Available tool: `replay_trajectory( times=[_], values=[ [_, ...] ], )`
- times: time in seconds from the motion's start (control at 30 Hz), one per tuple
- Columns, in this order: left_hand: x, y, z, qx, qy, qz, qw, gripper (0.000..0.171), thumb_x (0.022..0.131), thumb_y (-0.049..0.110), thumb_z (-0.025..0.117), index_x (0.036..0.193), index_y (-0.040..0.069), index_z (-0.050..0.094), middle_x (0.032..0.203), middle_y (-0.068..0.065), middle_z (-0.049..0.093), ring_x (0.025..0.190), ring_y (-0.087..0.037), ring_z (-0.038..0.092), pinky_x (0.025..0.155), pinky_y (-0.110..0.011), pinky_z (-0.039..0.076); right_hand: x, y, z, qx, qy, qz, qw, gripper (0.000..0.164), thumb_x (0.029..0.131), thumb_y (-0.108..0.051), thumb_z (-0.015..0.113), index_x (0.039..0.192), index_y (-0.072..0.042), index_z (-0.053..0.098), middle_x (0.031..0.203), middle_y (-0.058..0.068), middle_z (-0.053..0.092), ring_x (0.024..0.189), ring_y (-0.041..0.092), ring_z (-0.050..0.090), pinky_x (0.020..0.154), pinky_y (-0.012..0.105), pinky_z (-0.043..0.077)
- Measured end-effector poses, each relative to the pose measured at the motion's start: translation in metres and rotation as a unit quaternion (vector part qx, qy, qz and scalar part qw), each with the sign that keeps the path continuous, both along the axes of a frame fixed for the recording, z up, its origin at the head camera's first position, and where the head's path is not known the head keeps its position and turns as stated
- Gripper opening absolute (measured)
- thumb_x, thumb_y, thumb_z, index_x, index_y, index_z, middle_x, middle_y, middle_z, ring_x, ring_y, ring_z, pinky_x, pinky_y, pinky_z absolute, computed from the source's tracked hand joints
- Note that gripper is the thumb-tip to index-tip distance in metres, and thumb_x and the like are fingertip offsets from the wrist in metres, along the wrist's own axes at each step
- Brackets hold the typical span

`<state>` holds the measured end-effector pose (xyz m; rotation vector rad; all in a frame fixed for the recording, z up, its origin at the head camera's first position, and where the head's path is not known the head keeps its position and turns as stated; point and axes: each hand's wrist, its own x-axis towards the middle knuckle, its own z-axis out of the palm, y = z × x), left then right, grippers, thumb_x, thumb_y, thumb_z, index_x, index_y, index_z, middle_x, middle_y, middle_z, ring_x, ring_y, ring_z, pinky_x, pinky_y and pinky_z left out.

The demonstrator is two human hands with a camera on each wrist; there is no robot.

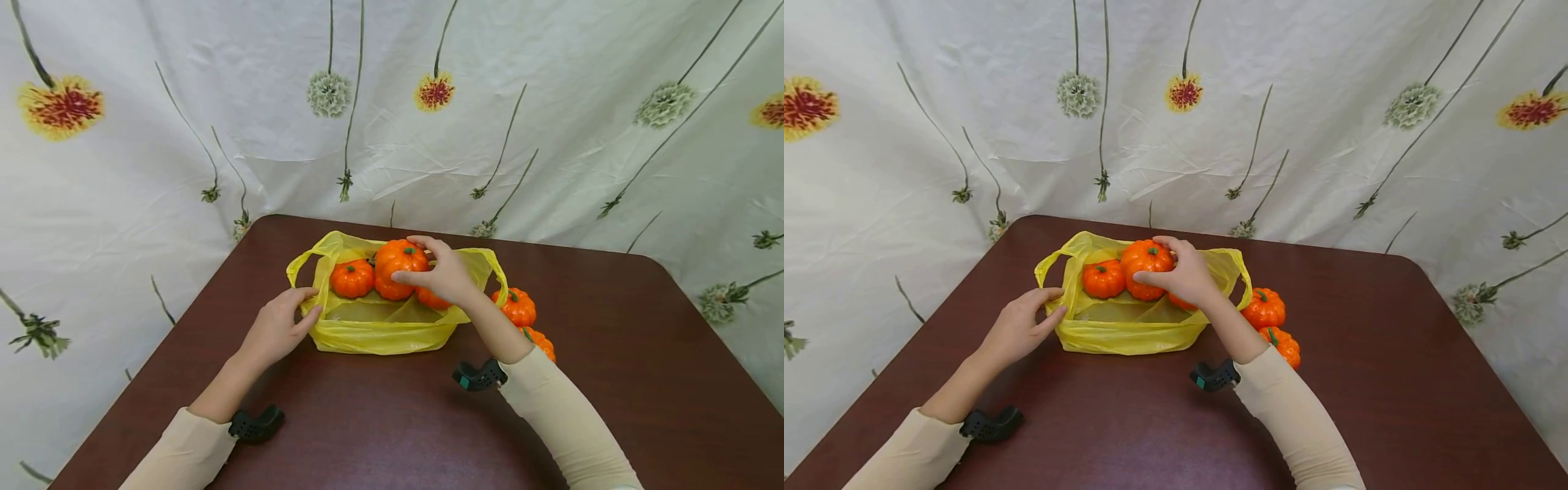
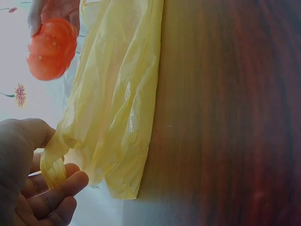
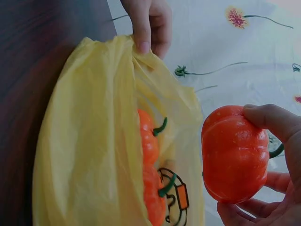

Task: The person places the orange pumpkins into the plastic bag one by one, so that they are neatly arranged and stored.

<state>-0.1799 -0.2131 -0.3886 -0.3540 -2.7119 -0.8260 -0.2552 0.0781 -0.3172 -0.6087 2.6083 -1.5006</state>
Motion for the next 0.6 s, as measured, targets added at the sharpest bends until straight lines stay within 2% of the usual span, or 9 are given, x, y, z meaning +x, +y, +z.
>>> replay_trajectory(
  times=[0.13,0.3,0.6],
  values=[
    [0.001,0.000,0.001,0.000,0.001,-0.001,1.0000,0.038,0.094,0.017,0.063,0.125,-0.005,0.060,0.119,-0.022,0.062,0.103,-0.035,0.059,0.090,-0.053,0.048,0.002,-0.010,-0.008,-0.004,0.003,0.015,1.000,0.070,0.078,-0.032,0.081,0.140,-0.014,0.053,0.132,0.007,0.053,0.113,0.026,0.053,0.092,0.042,0.048],
    [0.002,0.000,0.002,0.003,0.005,-0.004,1.0000,0.037,0.094,0.017,0.063,0.124,-0.005,0.060,0.117,-0.021,0.063,0.094,-0.032,0.059,0.086,-0.051,0.050,0.003,-0.019,-0.017,0.005,0.009,0.024,1.000,0.072,0.077,-0.034,0.083,0.139,-0.013,0.054,0.131,0.006,0.056,0.112,0.025,0.055,0.093,0.041,0.048],
    [0.001,0.001,0.001,0.000,-0.003,-0.002,1.0000,0.038,0.094,0.017,0.063,0.125,-0.005,0.060,0.119,-0.022,0.062,0.103,-0.036,0.059,0.091,-0.053,0.048,0.011,-0.035,-0.027,0.030,0.004,0.024,0.999,0.074,0.076,-0.036,0.084,0.139,-0.013,0.054,0.137,0.006,0.052,0.116,0.025,0.051,0.094,0.043,0.047]
  ],
)
